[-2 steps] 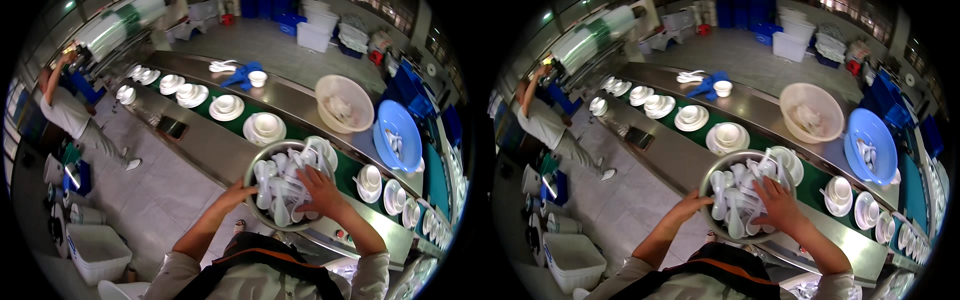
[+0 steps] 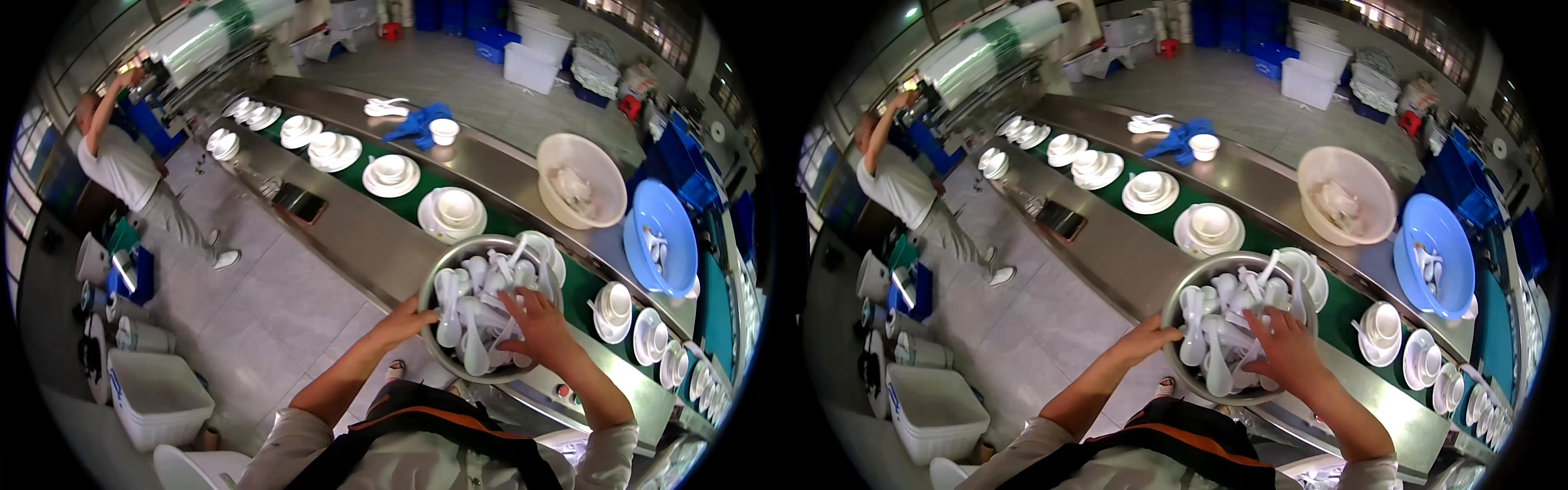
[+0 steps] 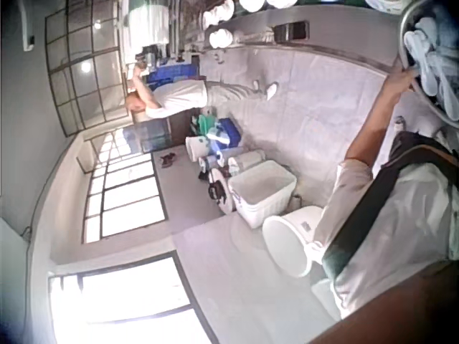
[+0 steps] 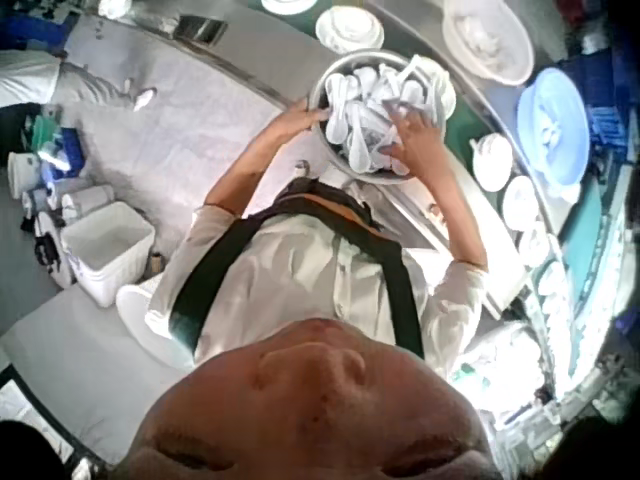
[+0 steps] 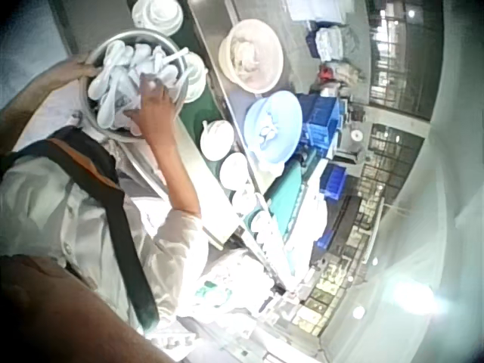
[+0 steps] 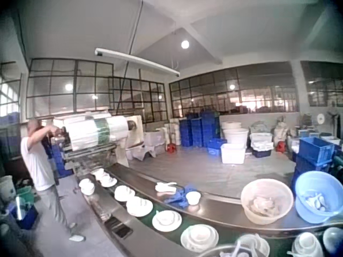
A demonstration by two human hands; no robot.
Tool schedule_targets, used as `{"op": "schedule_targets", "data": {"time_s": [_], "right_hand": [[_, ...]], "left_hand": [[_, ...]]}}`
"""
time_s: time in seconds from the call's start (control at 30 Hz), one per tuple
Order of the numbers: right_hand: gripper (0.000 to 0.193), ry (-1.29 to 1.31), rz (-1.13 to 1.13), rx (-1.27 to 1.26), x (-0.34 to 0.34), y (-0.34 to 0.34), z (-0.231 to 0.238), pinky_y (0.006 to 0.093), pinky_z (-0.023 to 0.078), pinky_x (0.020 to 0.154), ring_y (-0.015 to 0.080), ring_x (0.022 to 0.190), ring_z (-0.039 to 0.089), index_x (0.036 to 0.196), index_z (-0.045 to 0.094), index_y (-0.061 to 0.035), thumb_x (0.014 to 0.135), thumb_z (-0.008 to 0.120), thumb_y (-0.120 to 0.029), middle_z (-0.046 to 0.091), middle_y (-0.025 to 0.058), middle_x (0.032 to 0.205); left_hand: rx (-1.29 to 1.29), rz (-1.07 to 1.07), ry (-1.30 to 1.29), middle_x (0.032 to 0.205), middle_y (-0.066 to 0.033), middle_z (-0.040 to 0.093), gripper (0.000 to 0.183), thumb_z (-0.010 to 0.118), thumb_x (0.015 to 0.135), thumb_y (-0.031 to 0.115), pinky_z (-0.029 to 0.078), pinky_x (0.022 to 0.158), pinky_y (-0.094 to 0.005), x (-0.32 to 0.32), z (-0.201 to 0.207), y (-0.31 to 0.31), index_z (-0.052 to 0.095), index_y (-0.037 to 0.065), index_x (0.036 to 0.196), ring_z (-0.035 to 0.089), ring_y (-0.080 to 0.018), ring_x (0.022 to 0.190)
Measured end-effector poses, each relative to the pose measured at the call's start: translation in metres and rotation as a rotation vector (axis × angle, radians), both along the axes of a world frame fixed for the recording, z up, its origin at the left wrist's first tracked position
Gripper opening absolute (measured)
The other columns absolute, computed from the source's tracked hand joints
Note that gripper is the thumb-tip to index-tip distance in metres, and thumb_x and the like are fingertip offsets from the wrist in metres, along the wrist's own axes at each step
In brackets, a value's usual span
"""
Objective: The person organizes clean ceramic bowls and plates on a conveyor belt, then collects stacks of small dishes and places them onto the belt for further processing.
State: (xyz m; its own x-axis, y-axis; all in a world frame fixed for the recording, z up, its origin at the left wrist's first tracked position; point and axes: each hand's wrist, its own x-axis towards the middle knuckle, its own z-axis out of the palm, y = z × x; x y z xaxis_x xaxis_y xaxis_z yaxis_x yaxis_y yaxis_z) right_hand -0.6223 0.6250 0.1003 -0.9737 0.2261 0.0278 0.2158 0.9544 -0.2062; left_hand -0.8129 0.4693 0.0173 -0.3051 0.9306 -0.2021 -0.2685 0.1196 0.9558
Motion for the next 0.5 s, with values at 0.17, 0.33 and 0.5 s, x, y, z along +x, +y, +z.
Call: {"op": "schedule_targets", "data": {"time_s": [0.17,0.33,0.5], "right_hand": [[0.046,0.092,0.035,0.013,0.000,-0.029,0.007,0.0341,0.046,0.065,0.0250,0.085,0.053,0.098,0.055,-0.0079,0.056,0.070,-0.017,0.058,0.0093,0.085],[0.035,0.409,0.076,0.084,0.003,-0.032,0.027,0.0324,0.047,0.059,0.0231,0.072,0.056,0.095,0.058,-0.0092,0.060,0.065,-0.008,0.060,0.0056,0.076],[0.031,0.511,-0.091,-0.478,0.041,-0.029,0.019,0.0289,0.047,0.060,0.0224,0.067,0.059,0.106,0.051,-0.0075,0.075,0.055,-0.003,0.059,0.0089,0.086]], "left_hand": [[0.079,-0.053,0.065,0.121,-0.0067,0.036,0.061,0.046,0.070,0.004,0.029,0.093,-0.0289,-0.004,0.007,-0.018,0.026,0.001,0.128,0.034,-0.0160,0.110],[-0.010,-0.221,0.000,0.113,-0.0069,0.046,0.049,0.046,0.072,0.007,0.034,0.089,-0.0292,-0.010,0.018,-0.008,0.039,-0.001,0.120,0.041,-0.0156,0.103],[-0.256,-0.212,0.031,0.097,-0.0069,0.057,0.034,0.049,0.071,0.004,0.040,0.078,-0.0272,0.009,0.007,-0.001,0.053,-0.002,0.104,0.052,-0.0151,0.089]]}}
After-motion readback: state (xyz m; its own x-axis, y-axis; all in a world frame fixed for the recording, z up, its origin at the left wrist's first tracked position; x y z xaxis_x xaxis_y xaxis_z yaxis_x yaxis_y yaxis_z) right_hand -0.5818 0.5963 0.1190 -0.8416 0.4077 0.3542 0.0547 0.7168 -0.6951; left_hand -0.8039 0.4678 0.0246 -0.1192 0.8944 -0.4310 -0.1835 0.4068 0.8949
